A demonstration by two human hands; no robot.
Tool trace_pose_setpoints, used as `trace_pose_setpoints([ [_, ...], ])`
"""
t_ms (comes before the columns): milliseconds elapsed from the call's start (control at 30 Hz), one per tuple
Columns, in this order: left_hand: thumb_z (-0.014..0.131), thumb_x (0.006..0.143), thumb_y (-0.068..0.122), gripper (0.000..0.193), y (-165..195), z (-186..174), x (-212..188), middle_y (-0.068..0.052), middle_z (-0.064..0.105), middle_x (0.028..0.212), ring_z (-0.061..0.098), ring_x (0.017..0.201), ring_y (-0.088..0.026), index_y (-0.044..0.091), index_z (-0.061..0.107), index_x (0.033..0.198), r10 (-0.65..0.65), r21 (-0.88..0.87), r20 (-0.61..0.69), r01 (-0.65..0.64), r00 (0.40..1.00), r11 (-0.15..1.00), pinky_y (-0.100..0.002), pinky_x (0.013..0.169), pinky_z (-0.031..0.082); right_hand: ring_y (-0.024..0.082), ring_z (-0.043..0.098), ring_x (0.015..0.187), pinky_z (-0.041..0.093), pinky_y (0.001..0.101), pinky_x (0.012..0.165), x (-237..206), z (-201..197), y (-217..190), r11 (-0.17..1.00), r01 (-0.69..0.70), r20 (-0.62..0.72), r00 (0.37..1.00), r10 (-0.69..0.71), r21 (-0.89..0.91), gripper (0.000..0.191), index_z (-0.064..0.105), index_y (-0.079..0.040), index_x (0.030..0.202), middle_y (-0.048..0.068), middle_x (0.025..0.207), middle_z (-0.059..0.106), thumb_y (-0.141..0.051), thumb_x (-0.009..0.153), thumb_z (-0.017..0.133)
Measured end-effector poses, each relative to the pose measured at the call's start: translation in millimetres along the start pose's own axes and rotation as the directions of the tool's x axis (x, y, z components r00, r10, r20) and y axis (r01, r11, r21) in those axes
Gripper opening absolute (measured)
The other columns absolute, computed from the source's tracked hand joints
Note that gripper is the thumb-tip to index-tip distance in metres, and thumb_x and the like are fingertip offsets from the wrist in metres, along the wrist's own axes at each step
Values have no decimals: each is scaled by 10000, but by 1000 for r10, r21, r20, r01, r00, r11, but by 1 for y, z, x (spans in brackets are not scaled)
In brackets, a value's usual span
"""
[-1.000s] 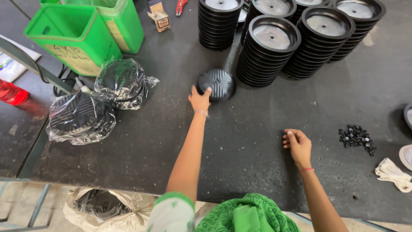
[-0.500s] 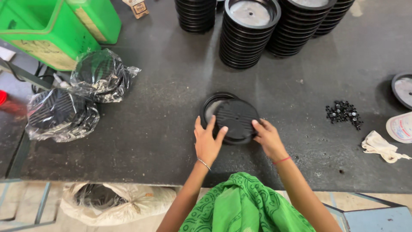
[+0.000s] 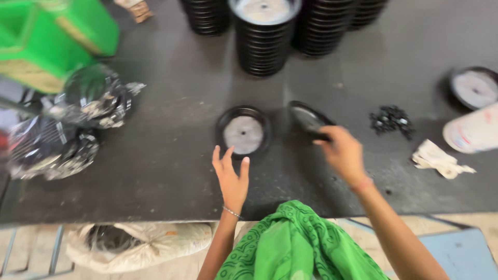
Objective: The person wipes white circular filter media with a cloth, places black plastic discs onto the media, and stacks the assembled filter pads on the workbench. They also handle plastic-wrapped pads and a bottle of liquid on the table.
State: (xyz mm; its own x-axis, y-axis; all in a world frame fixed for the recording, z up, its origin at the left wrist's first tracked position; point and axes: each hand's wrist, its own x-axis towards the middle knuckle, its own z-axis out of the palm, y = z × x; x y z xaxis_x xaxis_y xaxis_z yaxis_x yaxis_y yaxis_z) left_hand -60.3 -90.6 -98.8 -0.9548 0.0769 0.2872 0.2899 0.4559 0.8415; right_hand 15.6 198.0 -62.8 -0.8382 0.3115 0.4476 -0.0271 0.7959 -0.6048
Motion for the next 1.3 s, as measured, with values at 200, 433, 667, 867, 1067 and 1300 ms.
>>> trace_pose_setpoints([
  [200, 708, 951, 231, 466, 24, 16, -7, -240, 311, 1598, 457, 1383, -389, 43, 599, 1363, 12, -37, 56, -10, 998, 999, -450, 1064, 445, 321, 618, 1133, 465, 430, 950, -24, 32, -22, 961, 256, 264, 939, -222, -104, 359, 654, -73, 1139, 105, 1197, 681, -129, 793, 732],
  [433, 709, 976, 183, 449, 19, 16, -17, -211, 330, 1591, 529, 1316, -341, 22, 593, 1378, 34, -28, 43, -33, 998, 999, -424, 1023, 507, 352, 619, 1172, 493, 438, 1009, -62, -50, 41, 987, 10, -15, 1000, -13, -161, 292, 655, -59, 1137, 122, 1217, 672, -14, 849, 663],
  [667, 694, 988, 97, 406, 19, 26, -11, -174, 339, 1608, 589, 1240, -270, 25, 609, 1379, -2, -107, 76, 10, 997, 994, -388, 1007, 523, 349, 622, 1181, 510, 439, 967, -93, -177, 157, 858, -240, -129, 971, 203, -455, 426, 674, -88, 1182, 106, 1305, 668, 75, 797, 592],
  [867, 695, 993, 95, 370, 44, 54, 0, -151, 340, 1614, 590, 1233, -239, 22, 627, 1350, 130, -169, 162, -102, 978, 980, -375, 1000, 522, 328, 705, 996, 560, 396, 853, -76, -189, 171, 933, -205, -195, 969, 151, -296, 329, 744, -103, 1095, 106, 1114, 740, 61, 828, 644],
  [1067, 688, 981, 100, 351, 56, 68, 2, -147, 347, 1601, 591, 1165, -228, 9, 647, 1317, 112, -201, 191, -73, 975, 977, -366, 979, 528, 314, 710, 918, 562, 373, 828, -29, -291, 148, 873, -246, -536, 844, -21, -422, 362, 753, -64, 1206, 166, 1038, 697, 124, 932, 611],
  [1300, 677, 979, 90, 338, 56, 78, -2, -144, 356, 1590, 621, 1140, -216, -2, 641, 1302, 101, -240, 208, -49, 973, 970, -340, 936, 555, 410, 617, 1231, 503, 453, 1009, 4, -302, 166, 835, -91, -313, 945, -100, -542, 321, 678, -11, 1312, 197, 1358, 657, -4, 995, 628],
])
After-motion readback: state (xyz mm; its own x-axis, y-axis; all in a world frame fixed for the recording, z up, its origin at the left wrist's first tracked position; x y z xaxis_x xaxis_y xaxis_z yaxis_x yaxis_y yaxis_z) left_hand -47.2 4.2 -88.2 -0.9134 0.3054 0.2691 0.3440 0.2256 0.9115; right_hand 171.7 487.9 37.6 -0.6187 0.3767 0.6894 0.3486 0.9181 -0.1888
